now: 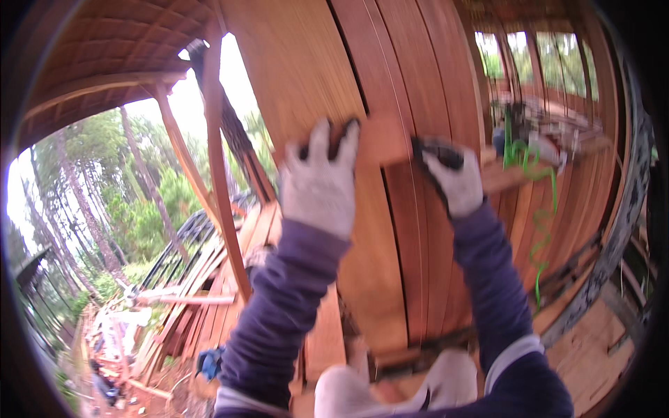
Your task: The person installs wooden planks onto a curved wooden wall using a pneumatic nail gun. They repeatedly position planks, align them, and fasten them in place while working on scaffolding.
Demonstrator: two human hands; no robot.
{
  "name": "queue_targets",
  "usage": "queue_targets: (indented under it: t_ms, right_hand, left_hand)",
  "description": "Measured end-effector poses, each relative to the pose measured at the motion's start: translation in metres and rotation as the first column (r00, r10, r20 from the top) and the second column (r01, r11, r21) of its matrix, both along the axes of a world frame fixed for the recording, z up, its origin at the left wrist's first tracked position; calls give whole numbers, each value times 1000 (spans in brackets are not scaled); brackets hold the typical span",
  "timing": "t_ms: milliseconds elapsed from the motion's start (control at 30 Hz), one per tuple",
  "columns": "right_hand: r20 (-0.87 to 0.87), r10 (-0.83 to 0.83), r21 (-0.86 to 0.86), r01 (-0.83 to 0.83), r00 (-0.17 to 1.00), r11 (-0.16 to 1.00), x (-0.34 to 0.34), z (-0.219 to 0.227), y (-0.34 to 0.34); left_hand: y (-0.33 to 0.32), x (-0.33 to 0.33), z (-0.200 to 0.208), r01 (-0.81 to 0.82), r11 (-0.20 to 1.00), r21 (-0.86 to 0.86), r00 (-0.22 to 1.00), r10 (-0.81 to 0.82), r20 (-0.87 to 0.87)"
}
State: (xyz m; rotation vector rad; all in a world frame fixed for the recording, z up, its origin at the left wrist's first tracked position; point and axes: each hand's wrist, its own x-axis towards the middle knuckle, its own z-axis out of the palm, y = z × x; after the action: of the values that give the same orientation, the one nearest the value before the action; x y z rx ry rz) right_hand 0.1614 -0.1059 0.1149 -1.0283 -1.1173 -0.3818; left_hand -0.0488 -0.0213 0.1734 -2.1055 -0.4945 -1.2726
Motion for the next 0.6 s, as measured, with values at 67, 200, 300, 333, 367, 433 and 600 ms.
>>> queue_targets:
  t_ms: [67,200,300,333,367,433,600]
  right_hand:
    - [-67,51,0,-51,996,999,0,-5,3]
    - [48,70,9,-71,996,997,-10,2,13]
    - [-6,170,-9,-170,985,985,-4,4,8]
    - [-46,230,-10,-230,972,973,-4,7,6]
    - [-36,220,-12,-220,975,975,-5,5,5]
    - [-16,212,-14,-212,977,977,-9,6,7]
    - [-28,213,17,-213,977,977,-9,5,3]
  left_hand:
    - [1,1,-6,12,994,-110,1000,-14,-17]
    - [-3,-17,1,-18,975,-221,998,3,-68]
    - [-1,-12,1,42,978,-202,997,-55,-59]
    - [-1,-12,3,45,977,-208,997,-57,-51]
    - [-1,-11,2,45,973,-225,996,-60,-59]
    - [0,-14,3,31,965,-259,996,-53,-77]
    - [3,-12,0,116,966,-232,991,-129,-41]
